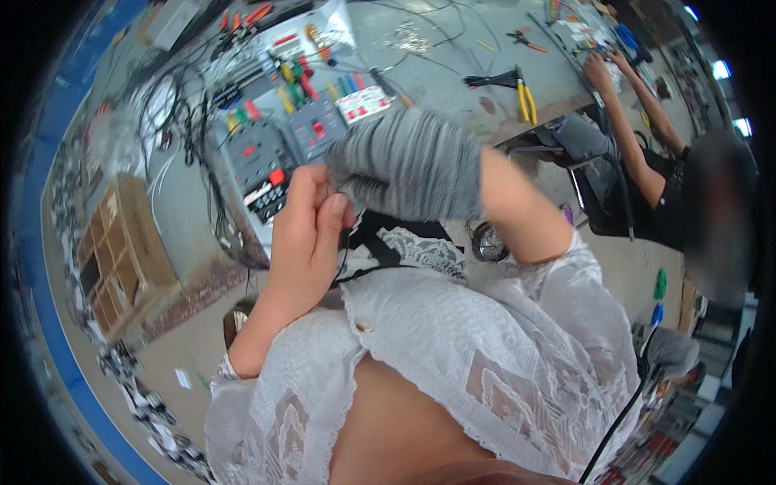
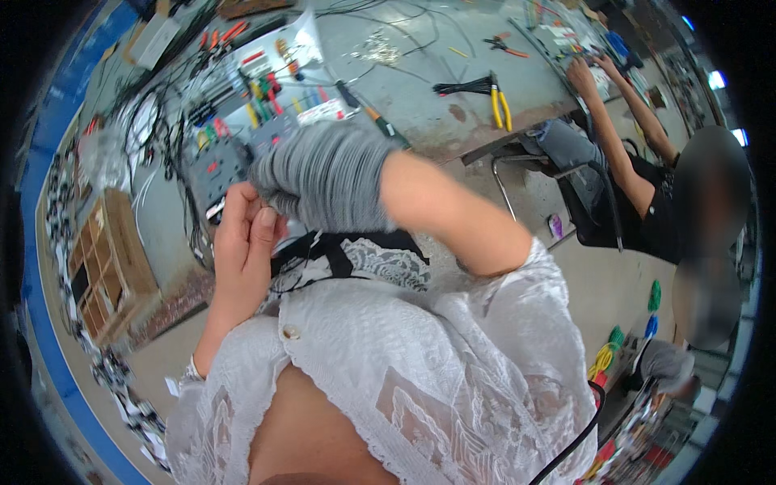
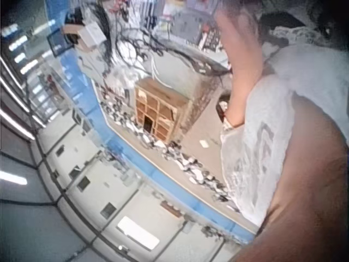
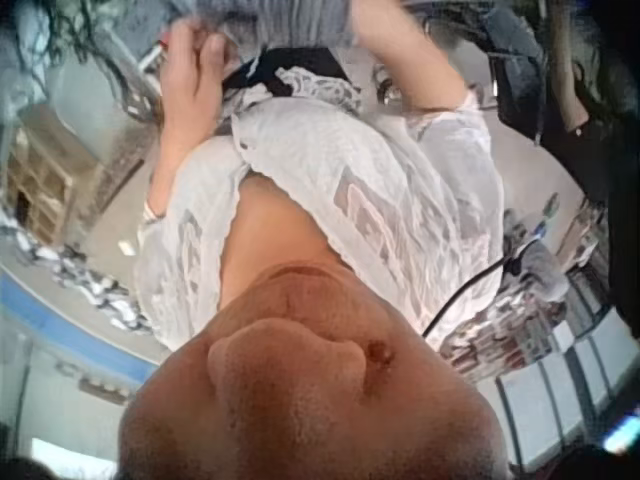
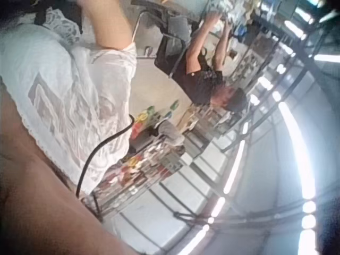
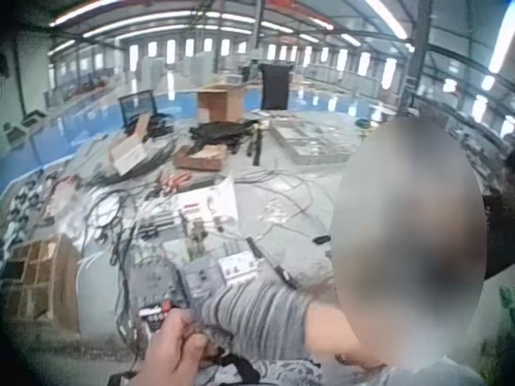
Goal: The person organizes and connects black wires to an electrical control panel on a workbench. They use pliers to strip wire ends and tie zip ties to bundle the wires. The person repeatedly handles individual wires, secures them with zip ties, and adjusts connections on the panel.
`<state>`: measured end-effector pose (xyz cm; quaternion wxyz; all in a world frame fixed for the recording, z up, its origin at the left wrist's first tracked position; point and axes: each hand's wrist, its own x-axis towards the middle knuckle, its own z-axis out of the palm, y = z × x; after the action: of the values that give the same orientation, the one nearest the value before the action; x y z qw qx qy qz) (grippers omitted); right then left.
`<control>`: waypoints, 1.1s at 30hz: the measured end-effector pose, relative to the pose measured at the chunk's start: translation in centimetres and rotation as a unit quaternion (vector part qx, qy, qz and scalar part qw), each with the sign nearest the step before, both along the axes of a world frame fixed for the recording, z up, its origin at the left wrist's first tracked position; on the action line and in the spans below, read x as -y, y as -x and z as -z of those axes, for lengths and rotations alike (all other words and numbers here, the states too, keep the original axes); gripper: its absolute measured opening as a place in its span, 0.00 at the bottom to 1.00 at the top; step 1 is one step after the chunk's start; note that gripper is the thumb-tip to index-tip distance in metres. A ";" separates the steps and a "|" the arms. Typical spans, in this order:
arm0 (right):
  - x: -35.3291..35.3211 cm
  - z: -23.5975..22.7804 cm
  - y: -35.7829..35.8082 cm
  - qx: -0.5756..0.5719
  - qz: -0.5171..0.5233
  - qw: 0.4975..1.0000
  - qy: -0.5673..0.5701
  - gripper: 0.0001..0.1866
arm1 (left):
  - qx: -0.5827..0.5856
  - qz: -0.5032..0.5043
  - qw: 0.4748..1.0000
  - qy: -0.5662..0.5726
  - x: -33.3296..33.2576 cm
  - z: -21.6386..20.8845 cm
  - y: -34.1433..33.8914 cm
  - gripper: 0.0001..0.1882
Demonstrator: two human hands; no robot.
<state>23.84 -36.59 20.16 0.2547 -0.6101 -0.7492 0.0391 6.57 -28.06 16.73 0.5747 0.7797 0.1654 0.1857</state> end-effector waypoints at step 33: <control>18.2 16.5 -23.4 -0.622 0.326 0.613 -0.363 0.14 | 0.164 0.176 0.787 0.568 -0.5 2.6 -15.1 0.11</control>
<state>47.28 -54.78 3.69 0.8563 -0.5010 -0.1161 0.0479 21.72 -27.61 14.12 0.9550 0.2859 0.0036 0.0790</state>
